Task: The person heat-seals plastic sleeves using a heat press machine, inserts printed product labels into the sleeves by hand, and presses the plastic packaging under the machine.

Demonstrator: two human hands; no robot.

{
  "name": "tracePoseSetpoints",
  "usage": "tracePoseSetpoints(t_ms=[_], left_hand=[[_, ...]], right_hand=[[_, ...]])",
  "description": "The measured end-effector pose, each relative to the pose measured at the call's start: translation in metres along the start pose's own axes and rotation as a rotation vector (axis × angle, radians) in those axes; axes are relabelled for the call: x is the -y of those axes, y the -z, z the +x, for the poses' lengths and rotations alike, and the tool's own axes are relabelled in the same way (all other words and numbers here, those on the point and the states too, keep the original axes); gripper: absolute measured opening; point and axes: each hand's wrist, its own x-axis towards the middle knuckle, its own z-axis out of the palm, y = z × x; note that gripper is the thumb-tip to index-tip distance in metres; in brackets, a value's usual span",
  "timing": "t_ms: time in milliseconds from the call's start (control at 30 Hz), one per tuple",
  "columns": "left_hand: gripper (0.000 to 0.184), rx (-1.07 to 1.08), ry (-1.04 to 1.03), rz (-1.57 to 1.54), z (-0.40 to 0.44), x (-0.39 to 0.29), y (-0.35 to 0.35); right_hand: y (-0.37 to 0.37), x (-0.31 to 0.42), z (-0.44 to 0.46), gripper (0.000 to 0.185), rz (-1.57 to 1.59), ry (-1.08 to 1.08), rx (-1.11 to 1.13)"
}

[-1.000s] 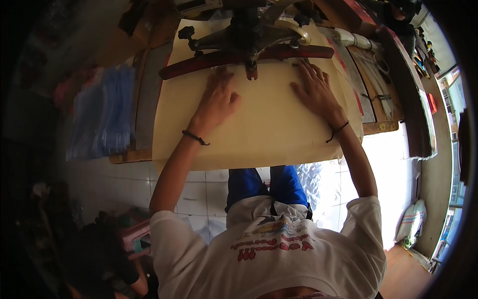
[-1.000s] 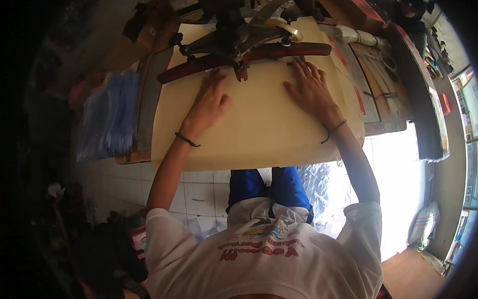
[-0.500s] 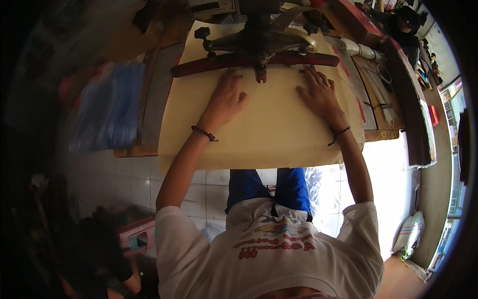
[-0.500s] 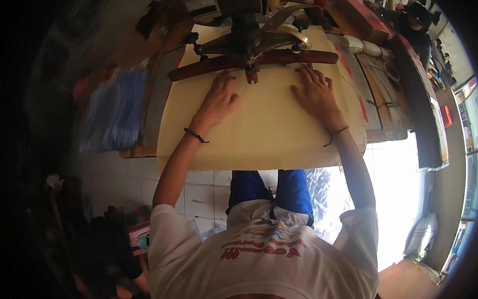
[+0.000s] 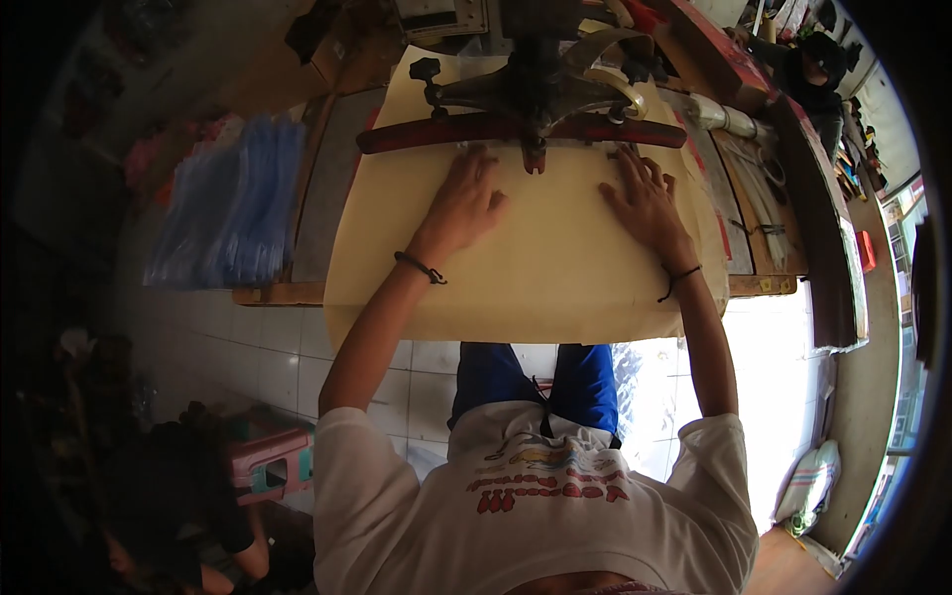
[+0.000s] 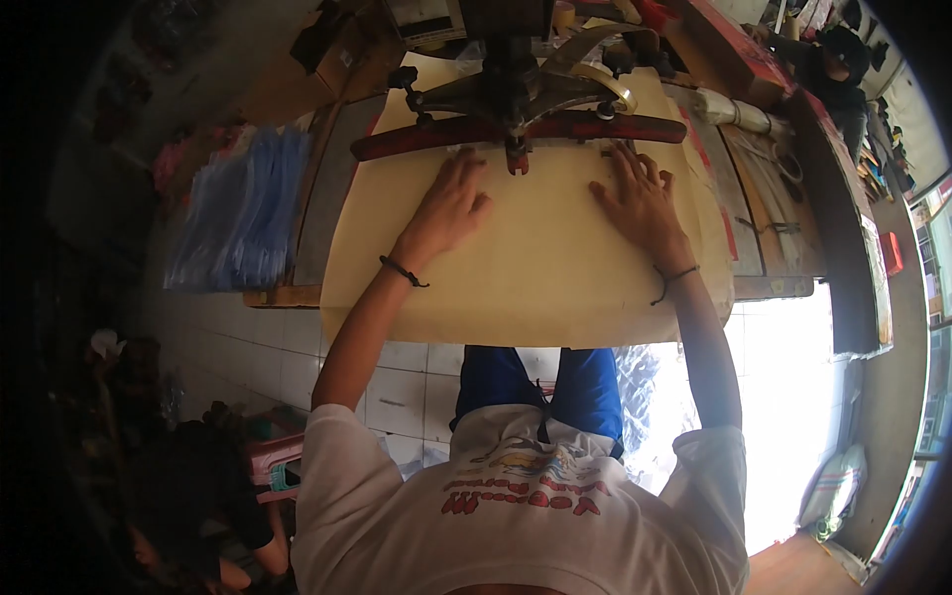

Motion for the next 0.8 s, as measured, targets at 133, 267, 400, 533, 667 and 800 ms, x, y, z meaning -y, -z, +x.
tracePoseSetpoints(t_ms=[133,267,400,533,667,800], left_hand=[[0.051,0.011,0.003,0.008,0.0,-0.001,0.002],[0.052,0.03,0.019,0.004,0.0,-0.006,0.005],[0.052,0.042,0.012,-0.021,0.002,-0.008,0.011],[0.053,0.005,-0.004,0.029,0.003,0.0,0.003],[0.052,0.015,-0.015,0.028,0.003,-0.002,0.005],[0.052,0.027,-0.026,0.051,-0.001,0.003,-0.002]], right_hand=[[0.001,0.0,0.0,0.069,0.003,0.014,-0.007],[0.002,-0.001,-0.002,0.069,0.031,0.027,-0.028],[-0.001,-0.002,-0.002,0.07,0.025,0.047,-0.07],[-0.001,-0.003,0.002,0.071,0.011,0.019,-0.063],[-0.002,-0.005,-0.001,0.07,0.011,0.027,-0.081],[-0.008,-0.007,-0.006,0.065,-0.011,0.079,-0.142]])
